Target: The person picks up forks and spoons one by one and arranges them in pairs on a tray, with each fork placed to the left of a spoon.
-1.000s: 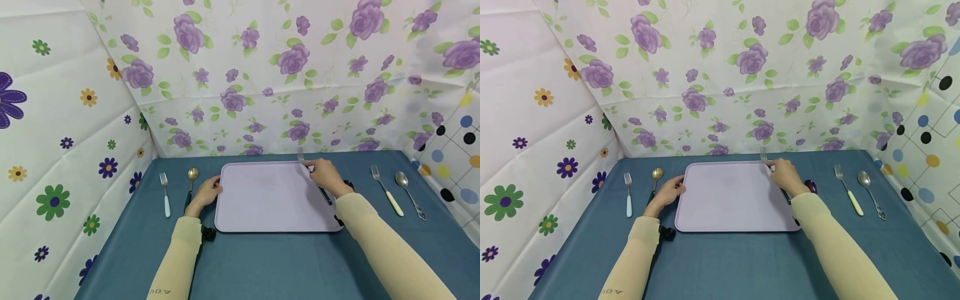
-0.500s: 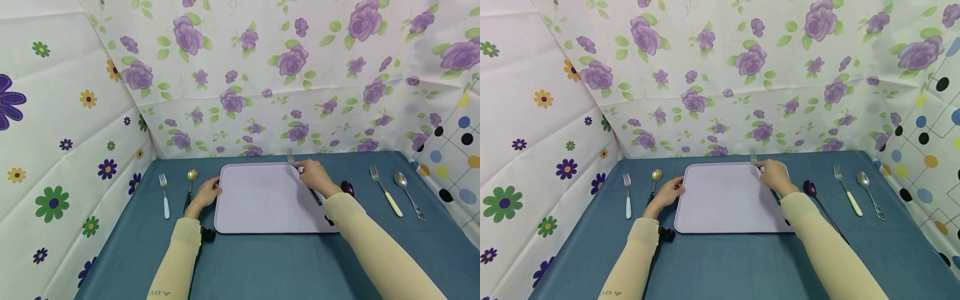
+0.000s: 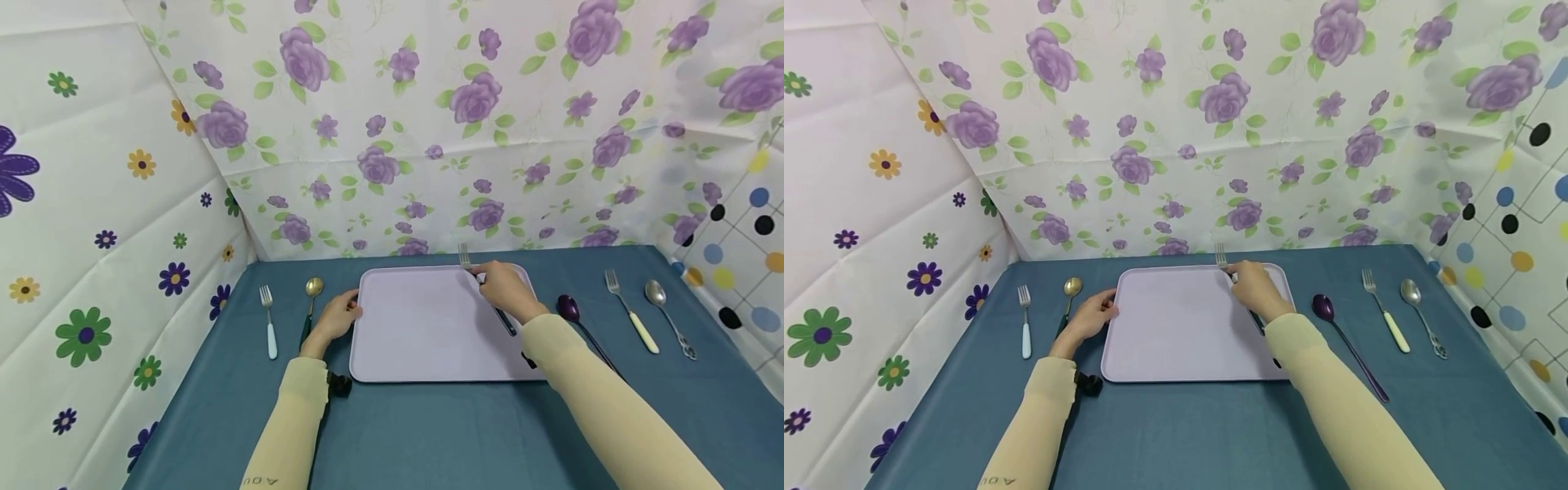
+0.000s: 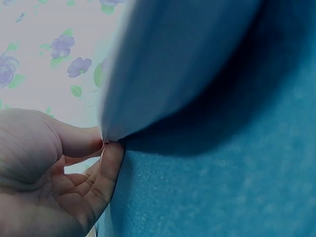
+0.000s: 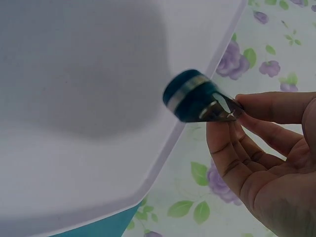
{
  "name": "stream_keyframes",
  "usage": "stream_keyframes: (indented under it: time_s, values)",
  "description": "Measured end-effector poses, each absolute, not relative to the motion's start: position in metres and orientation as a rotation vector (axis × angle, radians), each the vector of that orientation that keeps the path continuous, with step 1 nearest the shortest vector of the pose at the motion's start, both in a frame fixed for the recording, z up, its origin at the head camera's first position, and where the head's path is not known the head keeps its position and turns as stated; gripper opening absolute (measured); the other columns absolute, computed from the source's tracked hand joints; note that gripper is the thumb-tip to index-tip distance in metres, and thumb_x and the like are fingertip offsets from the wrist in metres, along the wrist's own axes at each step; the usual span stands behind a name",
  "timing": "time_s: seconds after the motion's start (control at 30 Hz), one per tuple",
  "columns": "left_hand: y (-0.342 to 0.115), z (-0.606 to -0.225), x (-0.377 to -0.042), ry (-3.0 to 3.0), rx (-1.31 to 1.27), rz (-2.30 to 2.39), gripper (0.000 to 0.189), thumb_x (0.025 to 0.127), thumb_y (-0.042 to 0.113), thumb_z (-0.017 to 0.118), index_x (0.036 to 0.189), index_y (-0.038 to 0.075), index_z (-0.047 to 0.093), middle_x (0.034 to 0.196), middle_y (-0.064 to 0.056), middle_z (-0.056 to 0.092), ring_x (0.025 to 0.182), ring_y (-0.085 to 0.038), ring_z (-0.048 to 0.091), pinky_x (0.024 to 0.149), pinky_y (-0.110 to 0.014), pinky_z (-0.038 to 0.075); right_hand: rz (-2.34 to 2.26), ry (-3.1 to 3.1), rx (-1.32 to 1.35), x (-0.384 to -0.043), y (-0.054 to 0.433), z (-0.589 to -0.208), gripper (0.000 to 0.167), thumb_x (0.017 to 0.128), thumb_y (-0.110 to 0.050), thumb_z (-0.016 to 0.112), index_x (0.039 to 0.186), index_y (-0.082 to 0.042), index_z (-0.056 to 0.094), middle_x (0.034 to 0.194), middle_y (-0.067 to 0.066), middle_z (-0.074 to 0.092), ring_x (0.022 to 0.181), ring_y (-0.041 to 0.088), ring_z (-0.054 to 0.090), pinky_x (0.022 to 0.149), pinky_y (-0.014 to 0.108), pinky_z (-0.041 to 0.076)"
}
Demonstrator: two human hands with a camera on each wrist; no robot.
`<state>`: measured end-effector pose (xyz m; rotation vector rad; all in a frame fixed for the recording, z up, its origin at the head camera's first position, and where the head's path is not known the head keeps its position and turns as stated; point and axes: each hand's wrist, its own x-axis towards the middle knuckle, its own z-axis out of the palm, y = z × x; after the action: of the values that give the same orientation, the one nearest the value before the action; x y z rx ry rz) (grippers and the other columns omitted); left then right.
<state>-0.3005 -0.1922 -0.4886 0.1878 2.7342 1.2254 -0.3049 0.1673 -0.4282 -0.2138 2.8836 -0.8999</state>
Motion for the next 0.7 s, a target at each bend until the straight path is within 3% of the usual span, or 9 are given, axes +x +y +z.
stream_keyframes:
  time_s: [0.2, 0.47, 0.7]
  values:
    - [-0.194, -0.489, -0.298, 2.732, 0.194, 1.229, 0.051, 0.104, 0.005, 0.056, 0.152, -0.007, 0.045, 0.099, -0.012, 0.057, 0.087, -0.023, 0.056, 0.079, -0.037, 0.045, -0.908, 2.887, -0.234, -0.303, 0.154, -0.429, 0.051, 0.091, 0.009, 0.050, 0.140, 0.003, 0.063, 0.082, 0.015, 0.067, 0.054, 0.015, 0.042, 0.051, 0.029, 0.035]
    - [-0.193, -0.485, -0.297, 2.736, 0.199, 1.222, 0.051, 0.104, 0.006, 0.056, 0.153, -0.007, 0.045, 0.100, -0.012, 0.058, 0.087, -0.023, 0.056, 0.079, -0.037, 0.045, -0.876, 2.909, -0.270, -0.302, 0.133, -0.427, 0.048, 0.093, 0.007, 0.052, 0.139, 0.002, 0.064, 0.108, 0.023, 0.071, 0.067, 0.022, 0.056, 0.056, 0.032, 0.044]
    - [-0.191, -0.487, -0.299, 2.737, 0.195, 1.223, 0.051, 0.104, 0.006, 0.056, 0.153, -0.006, 0.045, 0.100, -0.012, 0.058, 0.087, -0.023, 0.056, 0.079, -0.038, 0.045, -0.865, 2.906, -0.297, -0.303, 0.120, -0.427, 0.047, 0.093, 0.007, 0.053, 0.138, 0.000, 0.065, 0.127, 0.024, 0.068, 0.075, 0.025, 0.060, 0.062, 0.033, 0.047]
